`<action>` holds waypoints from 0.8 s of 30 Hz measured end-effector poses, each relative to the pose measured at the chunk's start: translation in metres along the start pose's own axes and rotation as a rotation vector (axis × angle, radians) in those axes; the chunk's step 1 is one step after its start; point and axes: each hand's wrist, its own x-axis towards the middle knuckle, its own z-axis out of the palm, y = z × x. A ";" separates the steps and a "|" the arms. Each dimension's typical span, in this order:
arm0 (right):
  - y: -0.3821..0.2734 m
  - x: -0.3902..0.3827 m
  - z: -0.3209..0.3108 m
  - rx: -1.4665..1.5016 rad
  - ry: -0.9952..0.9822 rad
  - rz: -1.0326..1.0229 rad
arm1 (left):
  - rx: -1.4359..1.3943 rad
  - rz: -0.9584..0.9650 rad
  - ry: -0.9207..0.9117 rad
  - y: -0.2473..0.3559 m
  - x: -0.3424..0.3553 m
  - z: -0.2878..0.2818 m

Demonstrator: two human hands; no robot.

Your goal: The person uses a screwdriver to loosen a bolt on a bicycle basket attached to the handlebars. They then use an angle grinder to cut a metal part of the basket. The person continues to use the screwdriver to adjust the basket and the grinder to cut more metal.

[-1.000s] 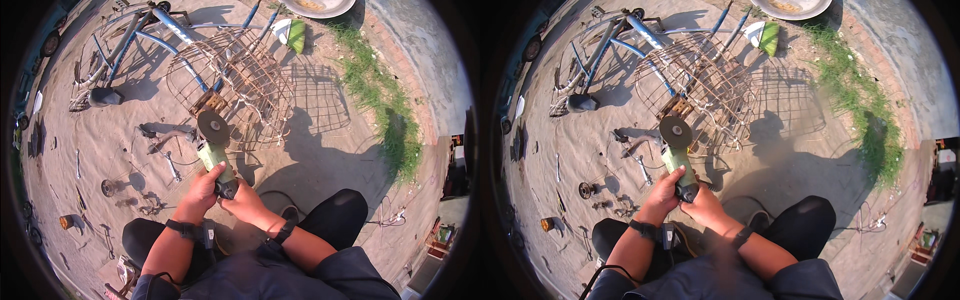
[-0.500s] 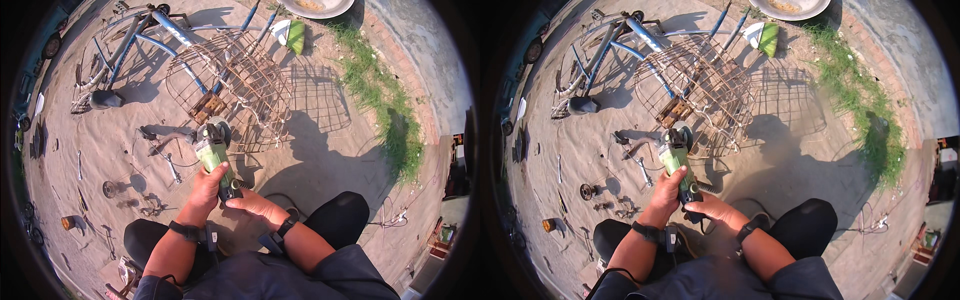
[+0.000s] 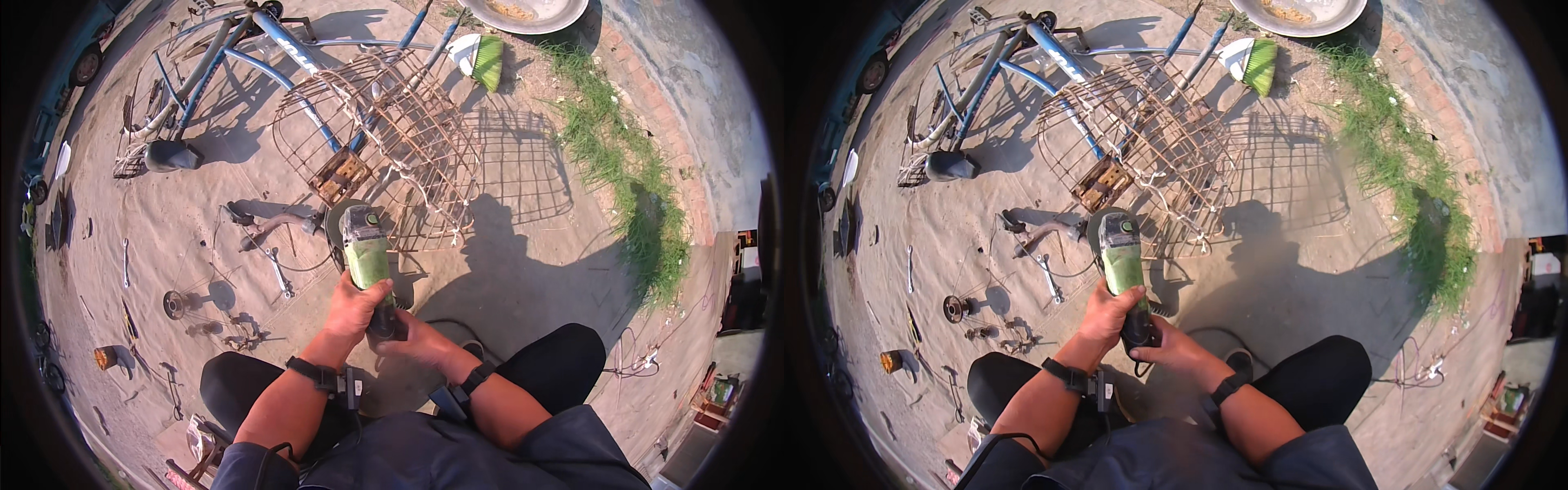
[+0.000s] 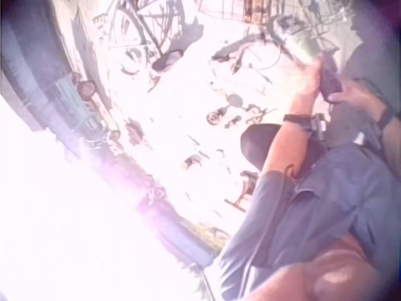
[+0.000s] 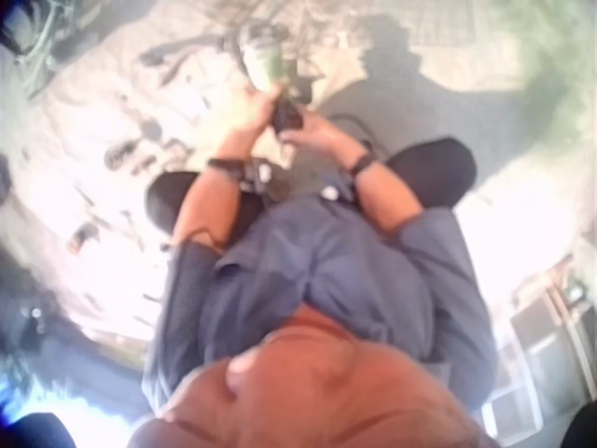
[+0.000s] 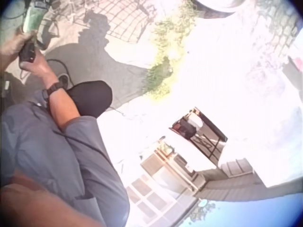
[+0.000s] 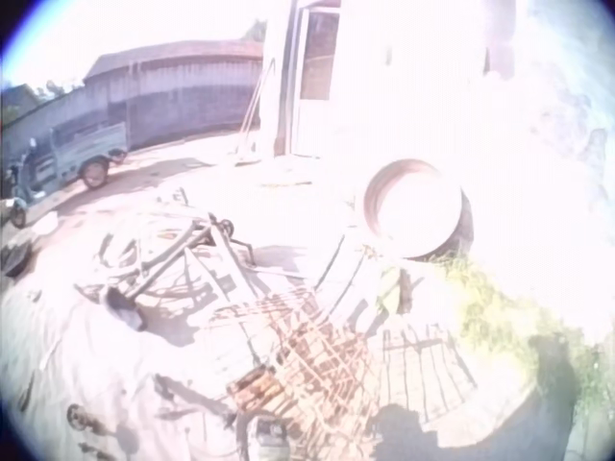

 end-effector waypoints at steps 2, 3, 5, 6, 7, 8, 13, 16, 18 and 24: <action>0.010 0.000 0.001 -0.142 0.016 -0.145 | -0.036 0.013 0.001 -0.003 0.004 0.004; 0.010 -0.003 0.001 -0.200 0.040 -0.187 | -0.060 0.007 0.003 -0.004 0.005 0.006; 0.006 -0.012 0.000 -0.319 0.088 -0.271 | -0.107 -0.003 0.005 -0.004 0.006 0.011; 0.004 -0.014 -0.002 -0.383 0.102 -0.206 | -0.124 -0.001 -0.008 -0.004 0.007 0.013; 0.003 -0.016 -0.005 -0.448 0.116 -0.141 | -0.141 0.002 -0.021 -0.004 0.008 0.014; 0.002 -0.018 -0.007 -0.515 0.130 -0.074 | -0.161 0.006 -0.035 -0.004 0.009 0.016; 0.029 -0.014 -0.014 -0.819 0.380 -0.310 | -0.245 -0.011 -0.049 -0.012 0.022 0.027; 0.028 -0.014 -0.005 -0.931 0.440 -0.177 | -0.240 0.007 -0.060 -0.009 0.025 0.029; 0.030 -0.012 -0.003 -0.993 0.466 -0.155 | -0.230 0.015 -0.079 -0.008 0.027 0.028; 0.037 0.003 -0.001 -1.013 0.533 -0.252 | -0.196 0.005 -0.119 -0.013 0.041 0.023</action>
